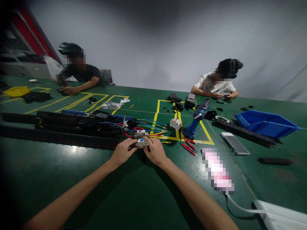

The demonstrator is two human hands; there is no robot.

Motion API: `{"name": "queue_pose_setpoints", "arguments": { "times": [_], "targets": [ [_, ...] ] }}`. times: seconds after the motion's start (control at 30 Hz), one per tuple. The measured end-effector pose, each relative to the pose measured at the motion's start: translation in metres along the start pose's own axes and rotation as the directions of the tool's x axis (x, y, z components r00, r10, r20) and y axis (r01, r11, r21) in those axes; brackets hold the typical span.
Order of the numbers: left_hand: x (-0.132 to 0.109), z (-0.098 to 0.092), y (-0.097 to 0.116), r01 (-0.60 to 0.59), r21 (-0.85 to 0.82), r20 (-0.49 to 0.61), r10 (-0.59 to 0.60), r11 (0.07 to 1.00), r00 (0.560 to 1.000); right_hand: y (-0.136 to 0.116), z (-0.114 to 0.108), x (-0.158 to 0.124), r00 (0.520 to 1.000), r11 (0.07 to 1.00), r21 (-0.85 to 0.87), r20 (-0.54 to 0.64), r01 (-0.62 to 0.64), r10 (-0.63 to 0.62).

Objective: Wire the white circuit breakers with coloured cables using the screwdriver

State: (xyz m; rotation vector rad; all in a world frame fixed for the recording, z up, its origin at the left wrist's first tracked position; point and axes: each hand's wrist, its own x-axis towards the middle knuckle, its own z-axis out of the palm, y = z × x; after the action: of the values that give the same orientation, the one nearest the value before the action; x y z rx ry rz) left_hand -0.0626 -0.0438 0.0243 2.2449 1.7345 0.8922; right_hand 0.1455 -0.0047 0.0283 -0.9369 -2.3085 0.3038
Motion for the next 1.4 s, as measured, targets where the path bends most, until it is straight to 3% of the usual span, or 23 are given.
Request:
{"name": "queue_pose_setpoints", "arguments": {
  "times": [0.13,0.4,0.67,1.1,1.2,1.27,1.33,1.4],
  "targets": [
    [-0.002,0.004,0.005,0.029,0.042,-0.023,-0.028,0.999,0.999,0.004,0.0,0.0,1.0,1.0,0.008,-0.001,0.028,-0.028],
    [-0.002,-0.006,0.013,0.04,0.229,0.057,-0.055,0.973,0.997,0.009,0.003,0.001,0.999,0.998,0.041,0.015,0.036,-0.037],
    [-0.004,-0.006,0.017,0.097,0.26,0.087,-0.123,0.961,0.989,0.006,0.001,0.001,0.999,0.999,0.029,0.013,0.046,-0.047],
    [-0.001,-0.007,-0.001,-0.067,0.134,0.06,0.059,0.989,0.996,-0.006,-0.013,0.001,0.993,0.992,0.044,0.011,0.116,-0.116],
    [0.0,-0.006,-0.003,-0.079,0.12,0.063,0.071,0.99,0.995,-0.011,-0.032,0.005,0.984,0.982,0.09,-0.076,0.166,-0.159],
    [0.0,-0.005,-0.003,-0.09,0.101,0.056,0.084,0.991,0.995,-0.015,-0.051,0.012,0.969,0.984,0.103,-0.217,0.146,-0.121],
    [0.0,-0.005,-0.004,-0.1,0.086,0.044,0.097,0.991,0.994,-0.018,-0.074,0.024,0.913,0.993,0.088,-0.405,0.083,-0.041],
    [0.0,-0.005,-0.006,-0.105,0.085,0.036,0.102,0.991,0.994,-0.017,-0.1,0.038,0.824,0.999,0.043,-0.567,0.017,0.01]
  ]
}}
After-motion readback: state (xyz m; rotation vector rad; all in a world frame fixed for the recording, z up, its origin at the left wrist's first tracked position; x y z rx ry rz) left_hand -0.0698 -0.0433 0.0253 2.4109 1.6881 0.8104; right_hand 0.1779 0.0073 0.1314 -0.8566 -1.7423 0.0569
